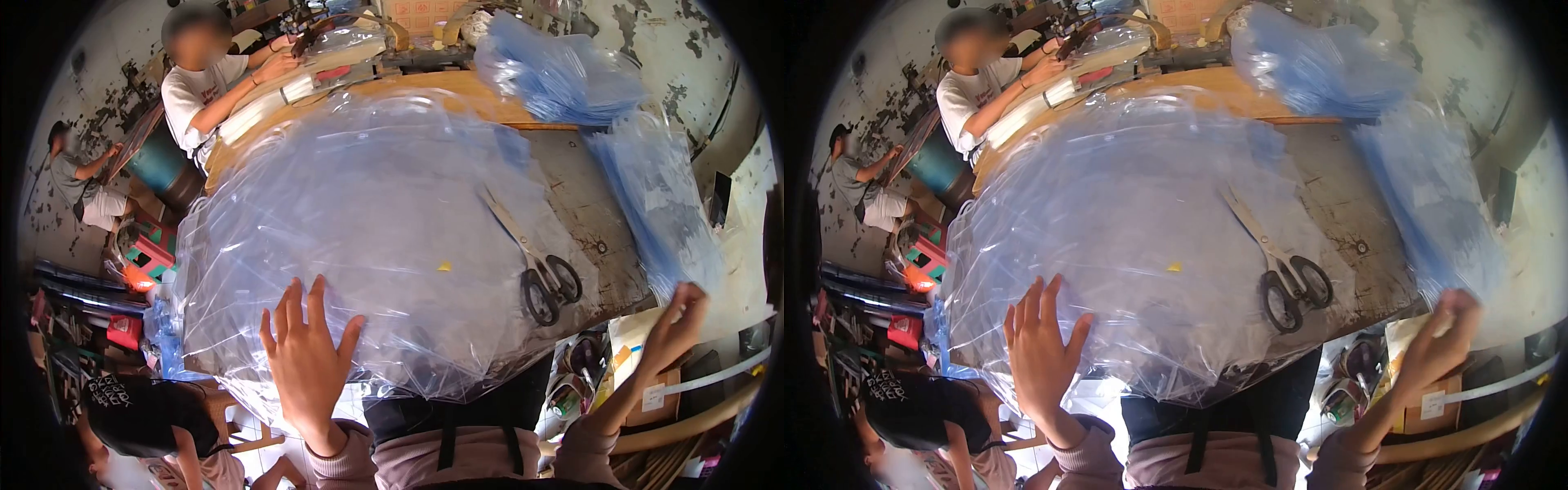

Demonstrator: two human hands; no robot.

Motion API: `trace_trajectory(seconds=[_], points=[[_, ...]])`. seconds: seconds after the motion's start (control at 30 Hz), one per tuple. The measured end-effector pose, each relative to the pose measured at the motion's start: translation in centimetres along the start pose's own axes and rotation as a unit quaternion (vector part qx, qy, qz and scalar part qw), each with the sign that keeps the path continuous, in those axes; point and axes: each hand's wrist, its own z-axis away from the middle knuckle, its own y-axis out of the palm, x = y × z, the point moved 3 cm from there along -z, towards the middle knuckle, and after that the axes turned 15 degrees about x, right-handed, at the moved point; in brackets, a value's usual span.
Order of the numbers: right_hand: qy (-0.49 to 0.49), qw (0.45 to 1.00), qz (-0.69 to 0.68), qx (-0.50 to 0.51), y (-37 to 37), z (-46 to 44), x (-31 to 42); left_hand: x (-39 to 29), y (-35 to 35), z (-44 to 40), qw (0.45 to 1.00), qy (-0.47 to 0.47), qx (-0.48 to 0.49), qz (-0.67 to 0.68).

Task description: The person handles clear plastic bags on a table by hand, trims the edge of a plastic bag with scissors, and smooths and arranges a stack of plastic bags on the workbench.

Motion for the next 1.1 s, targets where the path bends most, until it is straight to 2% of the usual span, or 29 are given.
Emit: trace_trajectory(seconds=[0.03, 0.1, 0.13, 0.2, 0.23, 0.27, 0.3, 0.37, 0.4, 0.47, 0.6, 0.63, 0.7, 0.93, 1.0, 1.1], points=[[0.003, 0.999, -0.009, 0.04, 1.1, 1.2, 2.6, -0.1, -0.2, 0.2, 1.0, -0.002, 0.003, -0.001], [0.02, 0.978, -0.123, 0.167, 3.1, 3.7, 5.3, -0.3, -0.6, 0.6, 1.0, 0.018, 0.004, 0.004], [-0.04, 0.961, -0.165, 0.219, 3.7, 4.0, 6.9, -0.4, -0.8, 0.7, 1.0, 0.016, 0.004, 0.001], [-0.131, 0.935, -0.203, 0.26, 4.4, 3.5, 9.8, -0.4, -1.1, 1.2, 0.995, -0.003, -0.041, 0.089], [-0.139, 0.934, -0.181, 0.275, 4.6, 3.2, 10.8, -0.2, -0.4, 1.3, 0.985, 0.009, -0.069, 0.156], [-0.148, 0.932, -0.161, 0.289, 5.0, 2.9, 11.6, -0.4, -0.2, 1.5, 0.986, 0.005, -0.07, 0.152], [-0.148, 0.93, -0.168, 0.292, 5.4, 2.9, 11.8, -0.6, 0.0, 1.8, 0.965, -0.015, -0.076, 0.251], [-0.147, 0.931, -0.072, 0.328, 6.7, 3.3, 11.7, -1.1, 0.6, 2.5, 0.904, -0.037, -0.1, 0.413], [-0.151, 0.929, -0.078, 0.33, 7.1, 3.3, 11.3, -1.6, 0.8, 2.7, 0.905, -0.043, -0.102, 0.41], [-0.1, 0.926, -0.094, 0.351, 7.7, 3.4, 10.2, -2.6, 1.1, 3.2, 0.864, 0.023, -0.133, 0.486], [-0.09, 0.937, -0.102, 0.323, 7.7, 3.2, 10.4, -5.2, 0.7, 3.6, 0.946, 0.129, -0.044, 0.295], [-0.089, 0.936, -0.1, 0.324, 7.6, 3.2, 10.4, -5.7, 0.5, 3.7, 0.945, 0.13, -0.042, 0.297], [-0.087, 0.929, -0.1, 0.345, 7.5, 3.3, 10.3, -6.7, 0.7, 3.9, 0.976, 0.115, 0.011, 0.184], [-0.093, 0.929, -0.107, 0.341, 7.4, 3.5, 9.8, -7.5, 2.2, 4.3, 0.993, 0.104, 0.028, 0.052], [-0.067, 0.926, -0.124, 0.351, 7.5, 3.5, 9.8, -7.6, 2.2, 4.4, 0.995, 0.086, 0.04, 0.011], [-0.075, 0.929, -0.112, 0.345, 7.6, 3.5, 9.8, -8.1, 2.3, 4.5, 0.996, 0.068, 0.051, 0.029]])
